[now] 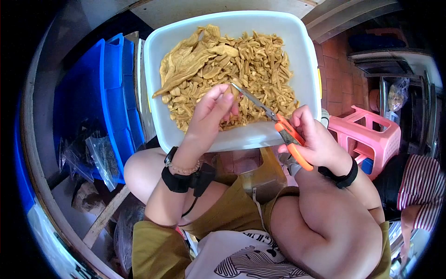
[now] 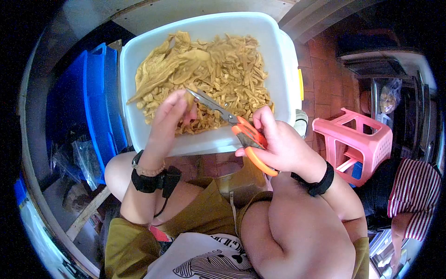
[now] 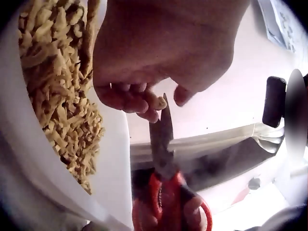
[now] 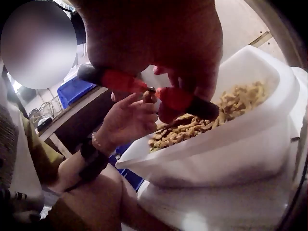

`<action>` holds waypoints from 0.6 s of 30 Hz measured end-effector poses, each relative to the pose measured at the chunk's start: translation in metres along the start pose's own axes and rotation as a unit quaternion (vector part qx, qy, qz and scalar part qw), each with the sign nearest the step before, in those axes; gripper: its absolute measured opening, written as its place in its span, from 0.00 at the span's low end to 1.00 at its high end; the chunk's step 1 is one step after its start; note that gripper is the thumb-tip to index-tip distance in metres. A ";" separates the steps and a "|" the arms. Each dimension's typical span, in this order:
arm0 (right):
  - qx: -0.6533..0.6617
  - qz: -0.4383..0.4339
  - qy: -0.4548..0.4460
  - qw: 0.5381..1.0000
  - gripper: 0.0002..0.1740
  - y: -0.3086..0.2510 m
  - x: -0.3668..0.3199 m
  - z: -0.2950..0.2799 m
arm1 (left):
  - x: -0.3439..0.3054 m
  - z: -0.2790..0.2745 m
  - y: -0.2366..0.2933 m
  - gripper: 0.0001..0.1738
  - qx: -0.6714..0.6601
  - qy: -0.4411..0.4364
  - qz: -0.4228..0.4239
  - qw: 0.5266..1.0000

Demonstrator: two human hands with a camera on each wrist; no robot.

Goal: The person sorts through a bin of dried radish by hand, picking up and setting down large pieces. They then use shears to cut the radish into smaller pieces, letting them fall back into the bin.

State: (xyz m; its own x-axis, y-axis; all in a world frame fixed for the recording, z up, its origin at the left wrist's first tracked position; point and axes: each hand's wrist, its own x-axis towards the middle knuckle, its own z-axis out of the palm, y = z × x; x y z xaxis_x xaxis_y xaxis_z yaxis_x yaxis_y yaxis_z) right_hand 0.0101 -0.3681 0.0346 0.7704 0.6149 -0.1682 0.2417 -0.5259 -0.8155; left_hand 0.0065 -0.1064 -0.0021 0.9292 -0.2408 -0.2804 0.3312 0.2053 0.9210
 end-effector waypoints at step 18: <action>0.009 0.033 -0.008 0.999 0.34 -0.002 -0.001 -0.002 | -0.002 0.000 -0.003 0.19 0.104 0.101 0.087 0.986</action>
State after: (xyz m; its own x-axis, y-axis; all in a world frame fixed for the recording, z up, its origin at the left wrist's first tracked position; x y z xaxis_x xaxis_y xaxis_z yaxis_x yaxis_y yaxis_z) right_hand 0.0102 -0.3684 0.0378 0.7747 0.5883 -0.2317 0.1792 -0.5557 -0.8119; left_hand 0.0039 -0.1069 -0.0040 0.9897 -0.0211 -0.1413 0.1417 0.0228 0.9896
